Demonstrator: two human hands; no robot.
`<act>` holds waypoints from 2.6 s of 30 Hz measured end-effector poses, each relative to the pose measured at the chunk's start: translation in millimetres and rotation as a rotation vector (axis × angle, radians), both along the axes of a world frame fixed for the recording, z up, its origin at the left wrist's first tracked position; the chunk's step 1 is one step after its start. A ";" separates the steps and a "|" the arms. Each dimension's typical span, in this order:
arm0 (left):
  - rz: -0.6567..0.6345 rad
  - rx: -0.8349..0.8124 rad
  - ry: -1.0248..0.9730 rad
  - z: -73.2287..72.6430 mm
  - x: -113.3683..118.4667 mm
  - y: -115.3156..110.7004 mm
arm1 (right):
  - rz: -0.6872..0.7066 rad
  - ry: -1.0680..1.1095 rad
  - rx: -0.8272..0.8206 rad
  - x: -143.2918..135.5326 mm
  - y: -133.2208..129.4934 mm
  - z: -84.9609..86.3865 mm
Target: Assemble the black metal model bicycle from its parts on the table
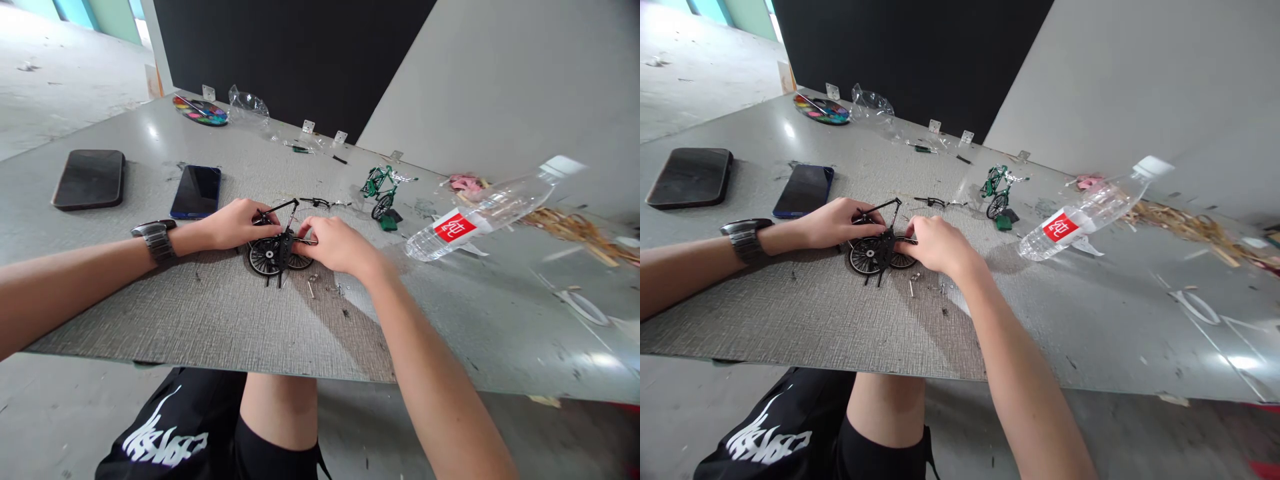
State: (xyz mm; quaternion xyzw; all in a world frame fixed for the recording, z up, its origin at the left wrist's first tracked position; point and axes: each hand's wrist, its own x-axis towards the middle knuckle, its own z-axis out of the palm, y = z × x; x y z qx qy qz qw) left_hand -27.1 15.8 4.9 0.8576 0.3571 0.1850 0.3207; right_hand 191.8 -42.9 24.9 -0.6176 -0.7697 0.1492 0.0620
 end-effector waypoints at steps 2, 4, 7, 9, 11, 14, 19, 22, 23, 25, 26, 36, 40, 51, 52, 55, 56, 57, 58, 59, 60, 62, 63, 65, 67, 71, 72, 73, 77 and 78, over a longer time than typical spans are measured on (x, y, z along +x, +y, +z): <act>0.000 -0.001 -0.006 0.2 0.2 -0.3 | 0.006 0.001 -0.005 -0.6 -0.3 0.5; -0.004 -0.001 -0.012 0.1 0.1 -0.4 | 0.006 0.002 -0.012 -0.1 -0.4 0.8; -0.004 0.008 -0.010 -0.8 -0.4 0.3 | -0.003 0.006 -0.004 2.0 -0.1 0.6; -0.001 0.012 -0.008 -1.8 -0.8 1.0 | -0.012 0.007 -0.005 3.4 0.1 0.3; -0.003 0.013 -0.016 -3.0 -1.3 1.8 | -0.017 0.003 -0.018 4.2 0.2 0.2; -0.012 0.013 -0.038 -4.6 -1.6 2.7 | -0.004 -0.014 -0.025 4.2 0.3 1.1; -0.012 0.020 -0.042 -5.8 -1.4 3.3 | 0.024 -0.028 0.049 4.0 -1.6 8.6; -0.014 0.029 -0.048 -5.8 -1.3 3.2 | 0.012 0.041 0.143 3.0 -4.6 15.3; -0.017 0.025 -0.053 -5.6 -1.2 3.0 | 0.014 0.074 0.171 2.3 -5.6 17.1; -0.021 0.016 -0.063 -4.8 -1.1 2.4 | 0.050 0.134 0.203 0.2 -7.3 19.2; -0.022 0.013 -0.065 -4.3 -1.1 1.9 | 0.084 0.156 0.208 -1.0 -7.8 19.4; -0.023 0.016 -0.053 -3.2 -1.9 1.3 | 0.224 0.209 0.224 -7.9 -8.8 15.2; -0.034 0.023 -0.056 -5.1 -2.4 2.7 | 0.235 0.203 0.258 -9.2 -9.1 16.3; -0.019 -0.008 -0.056 -2.1 -1.6 0.5 | 0.208 0.164 0.223 -9.6 -9.5 18.1; -0.023 -0.011 -0.056 -2.0 -1.7 0.5 | 0.207 0.163 0.223 -9.6 -9.2 17.7; -0.029 -0.026 -0.070 -1.6 -2.1 0.6 | 0.206 0.163 0.240 -9.2 -8.0 15.8; -0.024 -0.028 -0.079 -1.4 -2.2 0.7 | 0.206 0.163 0.250 -9.1 -7.5 15.0; -0.018 -0.027 -0.089 -1.3 -2.2 0.9 | 0.205 0.164 0.261 -9.1 -7.0 14.2; -0.011 -0.022 -0.096 -1.3 -2.2 1.1 | 0.202 0.164 0.269 -9.1 -6.6 13.3; -0.004 -0.015 -0.102 -1.3 -2.2 1.3 | 0.199 0.165 0.275 -9.2 -6.1 12.4; 0.000 -0.006 -0.106 -1.5 -2.2 1.5 | 0.195 0.168 0.278 -9.4 -5.7 11.4; 0.000 0.008 -0.111 -2.0 -2.1 2.1 | 0.182 0.179 0.279 -10.2 -5.3 9.4; 0.002 0.011 -0.111 -2.4 -2.1 2.4 | 0.174 0.184 0.273 -10.9 -5.3 8.6; 0.007 0.009 -0.108 -3.1 -2.1 3.1 | 0.155 0.194 0.253 -12.6 -5.6 7.1; 0.016 0.001 -0.103 -3.4 -2.1 3.6 | 0.131 0.202 0.235 -14.6 -6.3 6.1; 0.019 -0.012 -0.145 -2.9 -2.2 3.8 | 0.127 0.222 0.230 -17.1 -6.7 5.4; 0.014 -0.021 -0.163 -2.7 -2.2 3.7 | 0.136 0.223 0.228 -17.2 -6.5 5.3; 0.009 -0.032 -0.179 -2.6 -2.2 3.5 | 0.144 0.219 0.226 -17.1 -6.1 5.2; 0.000 -0.059 -0.205 -2.2 -2.2 3.0 | 0.124 0.205 0.264 -16.7 -4.0 3.1; 0.002 -0.059 -0.211 -2.0 -2.2 2.9 | 0.109 0.205 0.281 -16.9 -3.4 2.1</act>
